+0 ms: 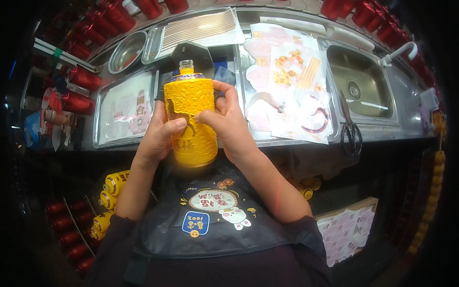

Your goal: The person uses scissors to cut small decorative pieces from paper and applies them to yellow cylindrical bottles. They handle multiple bottles, placing finished ones aside and retrieving new ones from a nearby tray.

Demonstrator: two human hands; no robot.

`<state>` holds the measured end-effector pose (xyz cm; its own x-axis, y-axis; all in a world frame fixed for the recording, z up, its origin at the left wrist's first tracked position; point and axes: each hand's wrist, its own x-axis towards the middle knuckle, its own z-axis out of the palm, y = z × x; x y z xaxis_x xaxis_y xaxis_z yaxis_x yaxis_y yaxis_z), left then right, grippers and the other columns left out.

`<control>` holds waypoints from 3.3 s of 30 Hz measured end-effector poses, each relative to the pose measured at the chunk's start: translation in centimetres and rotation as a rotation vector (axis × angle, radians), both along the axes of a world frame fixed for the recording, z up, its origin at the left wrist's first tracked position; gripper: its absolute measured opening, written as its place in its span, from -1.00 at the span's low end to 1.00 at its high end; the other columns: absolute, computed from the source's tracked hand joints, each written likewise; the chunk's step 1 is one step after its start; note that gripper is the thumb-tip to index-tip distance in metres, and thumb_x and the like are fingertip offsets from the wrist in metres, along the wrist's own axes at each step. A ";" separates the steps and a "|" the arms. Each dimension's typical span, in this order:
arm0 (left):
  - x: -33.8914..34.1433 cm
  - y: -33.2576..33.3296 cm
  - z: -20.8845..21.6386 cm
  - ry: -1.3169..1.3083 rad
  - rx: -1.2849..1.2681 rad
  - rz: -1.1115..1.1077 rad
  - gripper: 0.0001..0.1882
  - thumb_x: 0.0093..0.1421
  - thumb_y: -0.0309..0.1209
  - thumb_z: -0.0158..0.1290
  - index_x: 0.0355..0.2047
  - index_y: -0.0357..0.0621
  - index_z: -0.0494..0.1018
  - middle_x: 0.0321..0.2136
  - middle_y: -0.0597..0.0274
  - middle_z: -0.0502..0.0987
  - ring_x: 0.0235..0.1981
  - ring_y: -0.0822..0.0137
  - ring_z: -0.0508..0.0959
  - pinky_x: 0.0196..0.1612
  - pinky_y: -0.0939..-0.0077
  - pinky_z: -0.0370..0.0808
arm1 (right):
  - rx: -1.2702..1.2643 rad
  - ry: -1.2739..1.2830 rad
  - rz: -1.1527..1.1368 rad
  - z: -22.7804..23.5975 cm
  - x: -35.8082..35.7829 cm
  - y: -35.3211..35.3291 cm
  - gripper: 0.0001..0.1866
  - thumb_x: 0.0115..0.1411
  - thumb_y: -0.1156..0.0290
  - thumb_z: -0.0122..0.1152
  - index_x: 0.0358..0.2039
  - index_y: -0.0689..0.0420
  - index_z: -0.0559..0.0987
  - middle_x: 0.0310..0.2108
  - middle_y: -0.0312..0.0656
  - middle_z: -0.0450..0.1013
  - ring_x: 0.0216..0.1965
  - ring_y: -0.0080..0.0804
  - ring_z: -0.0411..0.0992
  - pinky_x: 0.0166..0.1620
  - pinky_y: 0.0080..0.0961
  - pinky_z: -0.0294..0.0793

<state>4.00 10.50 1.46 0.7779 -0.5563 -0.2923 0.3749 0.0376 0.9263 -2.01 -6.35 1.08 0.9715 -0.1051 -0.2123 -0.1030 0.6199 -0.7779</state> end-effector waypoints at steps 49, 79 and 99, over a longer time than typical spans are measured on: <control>1.7 0.0 -0.5 0.007 0.051 0.007 -0.20 0.10 -0.25 0.24 0.21 -0.23 0.04 0.09 0.04 0.34 0.12 0.25 0.42 0.17 0.34 0.39 | 0.052 -0.034 0.031 -1.4 1.5 1.1 -0.18 0.10 0.49 0.12 0.32 0.14 -0.06 0.21 -0.01 0.14 0.24 -0.27 0.21 0.28 -0.38 0.21; 6.2 -1.6 -1.6 0.090 0.039 0.065 -0.35 0.20 -0.27 0.19 0.09 -0.27 0.05 0.00 0.03 0.38 0.06 0.31 0.46 0.11 0.41 0.44 | 0.061 0.151 0.005 -1.5 6.4 0.0 -0.24 0.15 0.54 0.03 0.36 0.20 0.03 0.13 -0.03 0.28 0.19 -0.25 0.33 0.27 -0.38 0.25; 5.4 -3.2 0.6 -0.073 0.211 0.196 -0.48 0.28 -0.43 0.09 0.18 -0.25 0.18 0.01 0.06 0.46 0.02 0.31 0.51 0.10 0.39 0.47 | -1.877 0.798 -0.318 -6.1 -20.4 -25.9 -0.58 0.14 0.49 0.20 0.05 0.23 0.49 -0.01 0.07 0.44 0.05 0.01 0.40 0.15 -0.21 0.36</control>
